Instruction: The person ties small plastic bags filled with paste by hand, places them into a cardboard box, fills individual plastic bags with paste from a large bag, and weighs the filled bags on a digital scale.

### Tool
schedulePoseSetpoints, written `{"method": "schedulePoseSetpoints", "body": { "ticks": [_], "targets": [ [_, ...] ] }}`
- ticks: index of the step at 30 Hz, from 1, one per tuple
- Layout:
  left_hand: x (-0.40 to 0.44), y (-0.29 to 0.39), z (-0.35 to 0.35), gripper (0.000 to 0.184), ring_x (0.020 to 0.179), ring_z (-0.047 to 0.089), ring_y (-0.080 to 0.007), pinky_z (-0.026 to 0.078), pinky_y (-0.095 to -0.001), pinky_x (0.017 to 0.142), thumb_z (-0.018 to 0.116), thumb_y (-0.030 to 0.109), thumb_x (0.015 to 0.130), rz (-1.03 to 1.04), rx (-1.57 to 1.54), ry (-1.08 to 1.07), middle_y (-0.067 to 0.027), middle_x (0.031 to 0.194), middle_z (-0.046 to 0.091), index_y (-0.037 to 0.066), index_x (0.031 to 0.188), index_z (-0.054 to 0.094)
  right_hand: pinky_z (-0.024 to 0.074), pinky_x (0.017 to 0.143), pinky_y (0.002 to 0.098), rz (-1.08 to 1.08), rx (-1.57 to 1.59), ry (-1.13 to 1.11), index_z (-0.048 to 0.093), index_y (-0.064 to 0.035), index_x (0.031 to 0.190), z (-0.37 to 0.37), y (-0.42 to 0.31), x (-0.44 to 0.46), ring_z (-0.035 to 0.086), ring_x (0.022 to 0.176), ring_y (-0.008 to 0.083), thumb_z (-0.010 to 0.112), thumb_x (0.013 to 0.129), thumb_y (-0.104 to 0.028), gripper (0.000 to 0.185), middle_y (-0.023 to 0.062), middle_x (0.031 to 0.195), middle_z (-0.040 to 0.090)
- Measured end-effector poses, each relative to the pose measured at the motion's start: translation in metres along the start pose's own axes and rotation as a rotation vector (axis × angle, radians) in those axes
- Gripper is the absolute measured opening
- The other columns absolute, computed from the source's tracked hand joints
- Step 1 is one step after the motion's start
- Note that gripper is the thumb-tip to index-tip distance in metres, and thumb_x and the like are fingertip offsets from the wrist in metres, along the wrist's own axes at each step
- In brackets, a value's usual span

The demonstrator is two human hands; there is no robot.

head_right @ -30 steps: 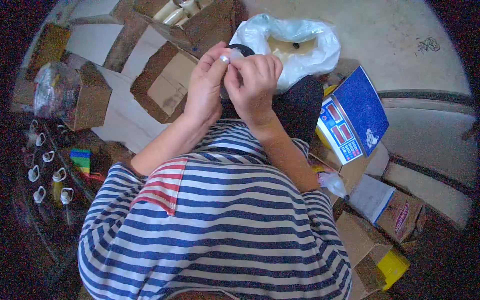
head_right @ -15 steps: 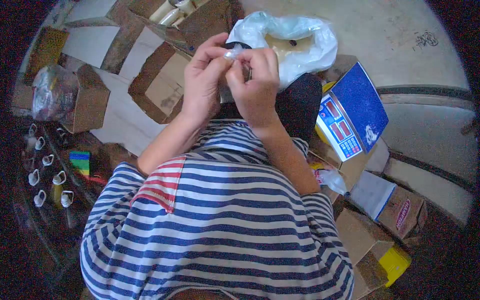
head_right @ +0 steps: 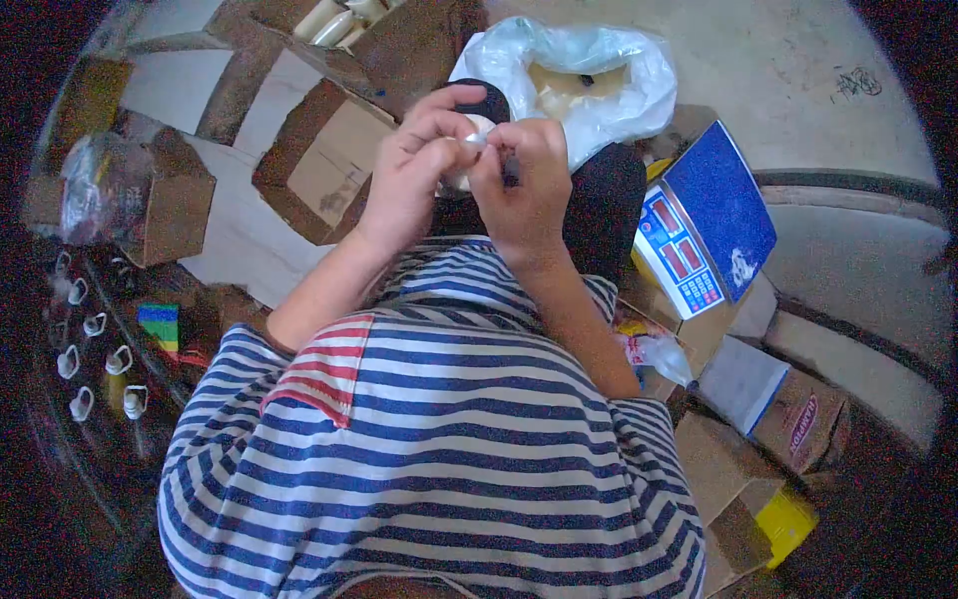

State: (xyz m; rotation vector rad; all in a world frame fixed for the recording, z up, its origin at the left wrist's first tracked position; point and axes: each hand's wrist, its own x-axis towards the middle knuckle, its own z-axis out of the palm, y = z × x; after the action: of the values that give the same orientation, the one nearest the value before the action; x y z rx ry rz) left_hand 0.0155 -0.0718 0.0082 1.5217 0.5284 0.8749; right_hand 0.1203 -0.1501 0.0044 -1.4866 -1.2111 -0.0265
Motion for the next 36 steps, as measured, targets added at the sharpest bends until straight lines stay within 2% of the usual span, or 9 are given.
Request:
{"method": "schedulePoseSetpoints", "body": {
  "ticks": [2, 6, 11, 18, 21, 25, 27, 35, 36],
  "targets": [
    [0.005, 0.003, -0.007, 0.012, 0.113, 0.043, -0.0193, 0.034, -0.0313, 0.095, 0.054, 0.010, 0.075, -0.116, -0.132, -0.214, -0.0127, 0.125, 0.046, 0.001, 0.079, 0.061, 0.0439, 0.065, 0.0310, 0.011, 0.000, -0.029, 0.053, -0.0038, 0.084, -0.005, -0.004, -0.002, 0.052, 0.072, 0.0237, 0.059, 0.074, -0.003, 0.012, 0.0112, 0.079, 0.050],
    [0.009, 0.000, -0.011, 0.013, 0.118, 0.039, -0.0215, 0.029, -0.0325, 0.098, 0.057, 0.013, 0.076, -0.141, -0.236, -0.288, -0.0143, 0.127, 0.046, 0.003, 0.082, 0.063, 0.0436, 0.068, 0.0296, 0.082, 0.050, -0.072, 0.055, -0.0025, 0.085, -0.009, -0.001, 0.002, 0.053, 0.076, 0.0214, 0.060, 0.076, -0.004, 0.011, 0.0109, 0.082, 0.053],
    [0.003, 0.001, -0.009, 0.015, 0.124, 0.033, -0.0282, 0.020, -0.0423, 0.101, 0.063, 0.022, 0.077, 0.416, 0.638, -0.022, -0.0084, 0.128, 0.047, 0.013, 0.088, 0.067, 0.0438, 0.071, 0.0284, 0.222, 0.127, -0.147, 0.059, -0.0014, 0.084, -0.022, -0.005, 0.012, 0.054, 0.078, 0.0189, 0.062, 0.075, -0.005, 0.010, 0.0098, 0.083, 0.055],
    [-0.003, -0.028, -0.009, 0.013, 0.125, 0.029, -0.0272, 0.011, -0.0495, 0.102, 0.065, 0.024, 0.074, 0.479, 0.834, -0.026, -0.0043, 0.126, 0.048, 0.018, 0.086, 0.067, 0.0446, 0.069, 0.0277, 0.412, 0.143, -0.240, 0.061, -0.0002, 0.084, -0.014, 0.015, 0.001, 0.055, 0.076, 0.0179, 0.062, 0.074, -0.005, 0.011, 0.0096, 0.081, 0.055],
    [0.000, -0.049, -0.011, 0.012, 0.119, 0.035, -0.0288, 0.015, -0.0515, 0.098, 0.066, 0.026, 0.072, 0.440, 0.725, 0.022, -0.0030, 0.122, 0.051, 0.016, 0.079, 0.067, 0.0447, 0.068, 0.0285, 0.439, 0.135, -0.268, 0.061, 0.0001, 0.082, -0.003, 0.035, -0.003, 0.056, 0.076, 0.0181, 0.063, 0.073, -0.007, 0.011, 0.0101, 0.080, 0.055],
    [0.008, -0.057, -0.011, 0.010, 0.117, 0.039, -0.0277, 0.024, -0.0399, 0.098, 0.065, 0.020, 0.075, 0.089, 0.240, 0.084, -0.0097, 0.123, 0.050, 0.010, 0.076, 0.065, 0.0453, 0.065, 0.0307, 0.348, 0.005, -0.242, 0.060, -0.0017, 0.083, 0.018, 0.036, 0.004, 0.056, 0.075, 0.0217, 0.063, 0.072, -0.008, 0.013, 0.0110, 0.081, 0.055],
    [0.015, -0.057, -0.014, 0.010, 0.113, 0.043, -0.0241, 0.031, -0.0329, 0.096, 0.062, 0.014, 0.076, -0.137, -0.160, 0.106, -0.0125, 0.124, 0.049, 0.004, 0.074, 0.063, 0.0461, 0.065, 0.0342, 0.012, -0.066, -0.142, 0.059, -0.0044, 0.084, 0.027, 0.039, 0.008, 0.056, 0.076, 0.0269, 0.062, 0.071, -0.008, 0.014, 0.0116, 0.082, 0.055],
    [0.025, -0.066, -0.017, 0.012, 0.111, 0.045, -0.0222, 0.031, -0.0330, 0.096, 0.062, 0.014, 0.077, -0.193, -0.238, 0.091, -0.0127, 0.121, 0.050, 0.002, 0.073, 0.061, 0.0446, 0.071, 0.0390, -0.108, -0.218, -0.442, 0.057, -0.0073, 0.085, 0.000, 0.033, 0.045, 0.056, 0.078, 0.0272, 0.070, 0.066, -0.014, 0.024, 0.0090, 0.085, 0.055],
    [0.025, -0.067, -0.018, 0.010, 0.111, 0.046, -0.0198, 0.033, -0.0317, 0.095, 0.061, 0.013, 0.079, -0.181, -0.197, 0.060, -0.0116, 0.125, 0.047, 0.003, 0.076, 0.061, 0.0443, 0.069, 0.0376, -0.260, -0.350, -0.506, 0.057, -0.0081, 0.082, -0.001, 0.034, 0.052, 0.057, 0.076, 0.0254, 0.071, 0.065, -0.018, 0.024, 0.0075, 0.082, 0.055]
  ]
}}
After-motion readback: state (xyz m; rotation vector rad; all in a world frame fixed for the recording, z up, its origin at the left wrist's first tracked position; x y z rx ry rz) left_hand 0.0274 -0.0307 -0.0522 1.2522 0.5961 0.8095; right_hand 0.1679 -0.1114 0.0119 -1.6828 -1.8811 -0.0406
